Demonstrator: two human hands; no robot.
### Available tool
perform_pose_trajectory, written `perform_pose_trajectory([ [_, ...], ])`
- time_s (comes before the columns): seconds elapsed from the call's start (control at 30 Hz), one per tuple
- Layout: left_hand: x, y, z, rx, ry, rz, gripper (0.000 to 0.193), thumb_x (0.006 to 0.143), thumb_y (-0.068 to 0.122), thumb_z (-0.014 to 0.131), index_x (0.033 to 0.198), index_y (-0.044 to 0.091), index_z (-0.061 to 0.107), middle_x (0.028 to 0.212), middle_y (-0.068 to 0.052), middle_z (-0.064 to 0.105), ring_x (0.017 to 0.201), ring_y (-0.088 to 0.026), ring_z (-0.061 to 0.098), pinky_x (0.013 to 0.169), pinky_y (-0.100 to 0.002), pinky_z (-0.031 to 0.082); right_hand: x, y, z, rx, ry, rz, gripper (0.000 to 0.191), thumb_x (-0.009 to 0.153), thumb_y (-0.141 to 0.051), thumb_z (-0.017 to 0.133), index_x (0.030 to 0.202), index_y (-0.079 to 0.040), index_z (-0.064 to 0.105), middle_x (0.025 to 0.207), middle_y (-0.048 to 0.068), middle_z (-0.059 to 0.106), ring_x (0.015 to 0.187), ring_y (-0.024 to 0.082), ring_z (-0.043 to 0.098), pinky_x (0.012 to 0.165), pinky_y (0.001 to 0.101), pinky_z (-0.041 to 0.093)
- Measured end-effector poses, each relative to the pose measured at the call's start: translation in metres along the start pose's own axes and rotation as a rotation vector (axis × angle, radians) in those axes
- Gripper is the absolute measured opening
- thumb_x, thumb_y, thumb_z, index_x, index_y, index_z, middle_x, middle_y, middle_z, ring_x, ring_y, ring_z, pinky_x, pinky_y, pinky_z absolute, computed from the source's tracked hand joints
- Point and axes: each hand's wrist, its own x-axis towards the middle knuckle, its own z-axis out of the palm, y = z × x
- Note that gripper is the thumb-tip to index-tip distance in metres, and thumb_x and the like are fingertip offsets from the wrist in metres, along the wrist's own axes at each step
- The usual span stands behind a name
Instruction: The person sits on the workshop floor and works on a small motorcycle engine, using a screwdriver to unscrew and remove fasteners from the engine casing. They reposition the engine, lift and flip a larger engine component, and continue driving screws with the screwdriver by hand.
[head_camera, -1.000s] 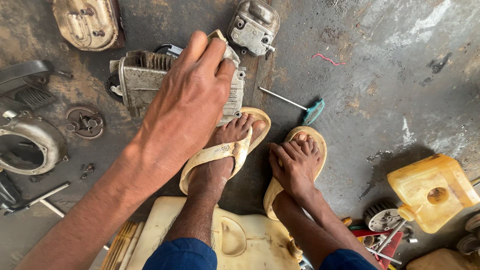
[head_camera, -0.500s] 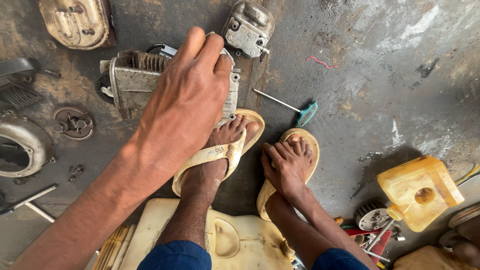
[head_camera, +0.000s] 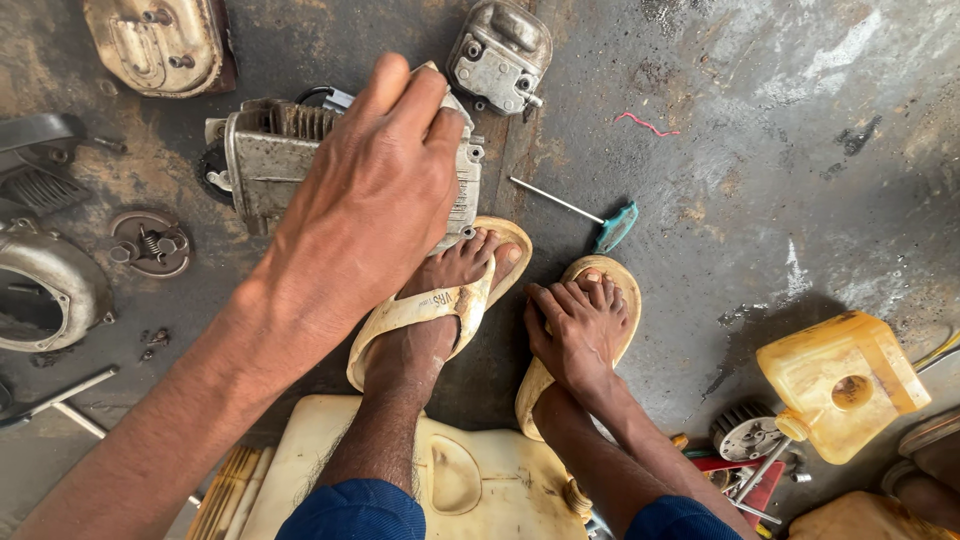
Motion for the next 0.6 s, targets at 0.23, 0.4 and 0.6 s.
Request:
perform_pose_trajectory([
  [0.23, -0.001, -0.0021, 0.003, 0.062, 0.03, 0.032, 0.029, 0.084, 0.0, 0.073, 0.107, -0.016, 0.068, 0.112, -0.022, 0.057, 0.112, -0.028, 0.055, 0.095, -0.034, 0.058, -0.0021, 0.0011, 0.0019, -0.017, -0.011, 0.009, 0.02, 0.083, -0.02, 0.076, 0.103, -0.018, 0.077, 0.088, 0.001, 0.067, 0.096, 0.028, 0.06, 0.093, 0.0493, 0.041],
  [0.4, -0.0002, -0.002, 0.0067, 0.084, 0.012, 0.024, 0.025, 0.089, -0.003, 0.072, 0.111, -0.014, 0.069, 0.113, -0.018, 0.058, 0.114, -0.025, 0.056, 0.096, -0.031, 0.058, -0.0032, 0.002, 0.0029, -0.012, -0.034, 0.008, 0.021, 0.084, -0.021, 0.076, 0.105, -0.018, 0.076, 0.089, 0.002, 0.067, 0.096, 0.027, 0.06, 0.094, 0.0489, 0.04],
  [0.6, 0.0001, -0.0033, 0.0049, 0.069, -0.008, 0.023, 0.025, 0.089, 0.001, 0.072, 0.109, -0.014, 0.069, 0.112, -0.019, 0.058, 0.112, -0.026, 0.056, 0.096, -0.034, 0.056, -0.0049, 0.0038, 0.0048, -0.024, -0.024, 0.003, 0.022, 0.083, -0.021, 0.076, 0.105, -0.018, 0.076, 0.089, 0.001, 0.067, 0.096, 0.027, 0.06, 0.094, 0.0499, 0.04],
])
